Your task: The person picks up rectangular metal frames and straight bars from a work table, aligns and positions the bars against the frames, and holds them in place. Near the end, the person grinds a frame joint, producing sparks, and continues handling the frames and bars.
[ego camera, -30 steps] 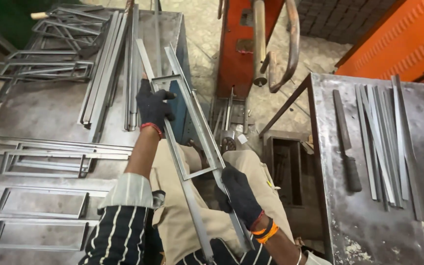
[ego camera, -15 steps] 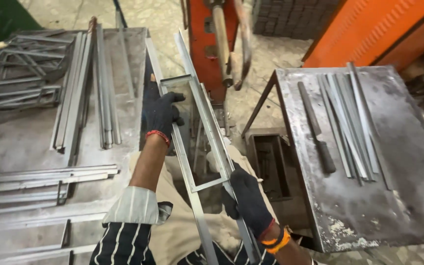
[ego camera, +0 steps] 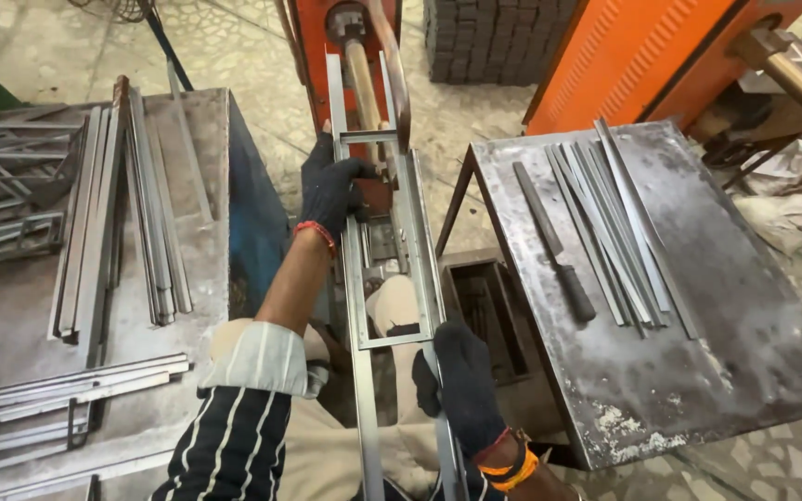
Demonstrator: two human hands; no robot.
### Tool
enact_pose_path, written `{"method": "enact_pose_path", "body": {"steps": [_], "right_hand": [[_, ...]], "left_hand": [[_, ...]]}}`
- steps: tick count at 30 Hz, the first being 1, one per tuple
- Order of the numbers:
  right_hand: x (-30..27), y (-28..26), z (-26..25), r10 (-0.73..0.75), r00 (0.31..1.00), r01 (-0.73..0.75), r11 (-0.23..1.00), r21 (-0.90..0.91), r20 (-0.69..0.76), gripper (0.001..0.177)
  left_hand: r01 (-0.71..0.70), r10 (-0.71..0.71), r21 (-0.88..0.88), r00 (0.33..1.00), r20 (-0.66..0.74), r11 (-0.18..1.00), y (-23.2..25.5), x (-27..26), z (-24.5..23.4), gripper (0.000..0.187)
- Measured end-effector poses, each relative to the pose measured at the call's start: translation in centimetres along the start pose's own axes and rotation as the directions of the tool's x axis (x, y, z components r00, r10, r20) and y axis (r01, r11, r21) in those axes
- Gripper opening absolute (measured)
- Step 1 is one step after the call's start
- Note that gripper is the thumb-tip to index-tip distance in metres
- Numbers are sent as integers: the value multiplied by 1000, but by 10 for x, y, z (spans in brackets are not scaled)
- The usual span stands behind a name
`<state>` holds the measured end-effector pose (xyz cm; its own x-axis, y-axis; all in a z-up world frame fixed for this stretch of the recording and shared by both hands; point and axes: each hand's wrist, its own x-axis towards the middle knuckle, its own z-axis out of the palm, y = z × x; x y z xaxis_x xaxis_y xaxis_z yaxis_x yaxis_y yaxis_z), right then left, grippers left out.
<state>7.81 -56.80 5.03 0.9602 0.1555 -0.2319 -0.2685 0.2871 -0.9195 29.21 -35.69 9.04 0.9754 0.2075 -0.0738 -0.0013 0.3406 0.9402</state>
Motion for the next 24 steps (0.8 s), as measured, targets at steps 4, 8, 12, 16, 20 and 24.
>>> {"method": "enact_pose_path", "body": {"steps": [4,8,12,16,20,24], "right_hand": [[8,-12,8,-3,1000,4,998,56,-5,42],[18,-13,7,48,998,-50,998,-35,-38,49],[15,-5,8,-70,997,72,997,-35,40,55],[17,4,8,42,999,-42,999,-11,-25,37],[19,20,-1,17,1000,-16,998,59,-16,31],[15,1,-3,-54,998,55,997,-50,7,38]], "left_hand": [[0,0,36,1000,4,999,-16,30,-6,84],[-9,10,43,1000,-13,999,-6,32,-3,87],[15,-14,41,1000,-15,999,12,14,2,86],[0,-1,33,1000,8,999,13,8,6,82],[-20,20,43,1000,-16,999,-2,10,3,71],[-48,52,-41,995,82,998,-11,-3,-11,35]]}}
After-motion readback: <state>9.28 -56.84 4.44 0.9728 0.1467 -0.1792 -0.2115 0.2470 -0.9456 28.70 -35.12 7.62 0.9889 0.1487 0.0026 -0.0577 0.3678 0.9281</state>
